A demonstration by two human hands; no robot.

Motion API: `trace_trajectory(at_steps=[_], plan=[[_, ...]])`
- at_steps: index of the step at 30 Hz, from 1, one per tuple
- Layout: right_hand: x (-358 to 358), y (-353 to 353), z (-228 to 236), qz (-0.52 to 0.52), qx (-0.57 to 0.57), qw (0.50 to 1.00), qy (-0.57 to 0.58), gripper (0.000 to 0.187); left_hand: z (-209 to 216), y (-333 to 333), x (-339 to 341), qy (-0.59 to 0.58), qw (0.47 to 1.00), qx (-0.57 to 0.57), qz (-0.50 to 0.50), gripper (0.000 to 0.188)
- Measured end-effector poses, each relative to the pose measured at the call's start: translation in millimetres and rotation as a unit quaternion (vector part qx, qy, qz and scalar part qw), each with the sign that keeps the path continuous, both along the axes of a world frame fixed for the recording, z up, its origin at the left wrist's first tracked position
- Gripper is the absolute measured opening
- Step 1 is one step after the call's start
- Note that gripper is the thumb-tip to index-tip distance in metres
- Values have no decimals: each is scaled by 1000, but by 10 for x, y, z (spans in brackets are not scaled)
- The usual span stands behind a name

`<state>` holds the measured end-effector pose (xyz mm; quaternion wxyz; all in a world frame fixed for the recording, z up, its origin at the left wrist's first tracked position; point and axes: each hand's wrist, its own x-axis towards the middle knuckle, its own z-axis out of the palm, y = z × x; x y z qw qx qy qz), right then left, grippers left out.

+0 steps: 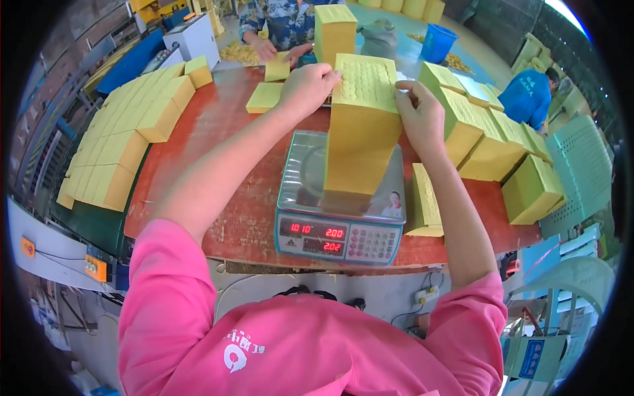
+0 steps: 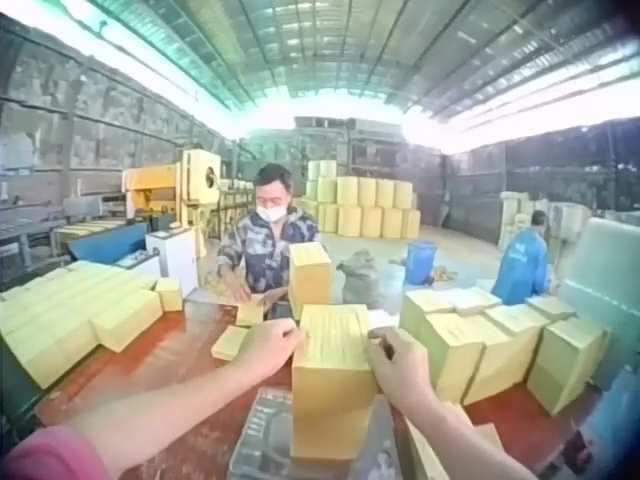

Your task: The recorder sorts through stacks of yellow paper, placing them on an electronic scale to reach a target weight, and then stacks the verified bundles.

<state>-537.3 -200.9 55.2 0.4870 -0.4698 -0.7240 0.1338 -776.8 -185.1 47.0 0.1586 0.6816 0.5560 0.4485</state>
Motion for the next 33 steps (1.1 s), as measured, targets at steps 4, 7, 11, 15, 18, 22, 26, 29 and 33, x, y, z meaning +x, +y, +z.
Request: trace_trajectory(at_steps=[4, 7, 11, 15, 18, 22, 26, 29, 33], plan=[[105, -97, -56, 35, -2, 993, 116, 28, -244, -114, -4, -124, 980, 152, 20, 37], [251, -469, -106, 62, -56, 966, 243, 25, -331, -672, -130, -328, 944, -34, -15, 35], [474, -1116, -613, 70, -95, 947, 297, 22, -922, -1444, -513, -405, 905, -110, 76, 26], [557, -1573, -1109, 52, -198, 912, 356, 23, -1711, -2096, -946, -397, 870, -187, 225, 23], [563, -1689, -1298, 58, -235, 892, 382, 24, -2124, -2440, -1068, -446, 829, -201, 272, 21], [550, -1701, -1464, 45, -252, 877, 407, 26, -2388, -2629, -1024, -458, 802, -237, 301, 18], [493, -1719, -1501, 66, -255, 865, 427, 26, -2420, -2667, -1010, -484, 791, -239, 287, 17], [473, -1723, -1494, 71, -253, 867, 424, 25, -2396, -2681, -969, -479, 793, -245, 287, 16], [442, -1641, -1540, 74, -262, 865, 421, 25, -2515, -2624, -1129, -481, 788, -259, 286, 16]])
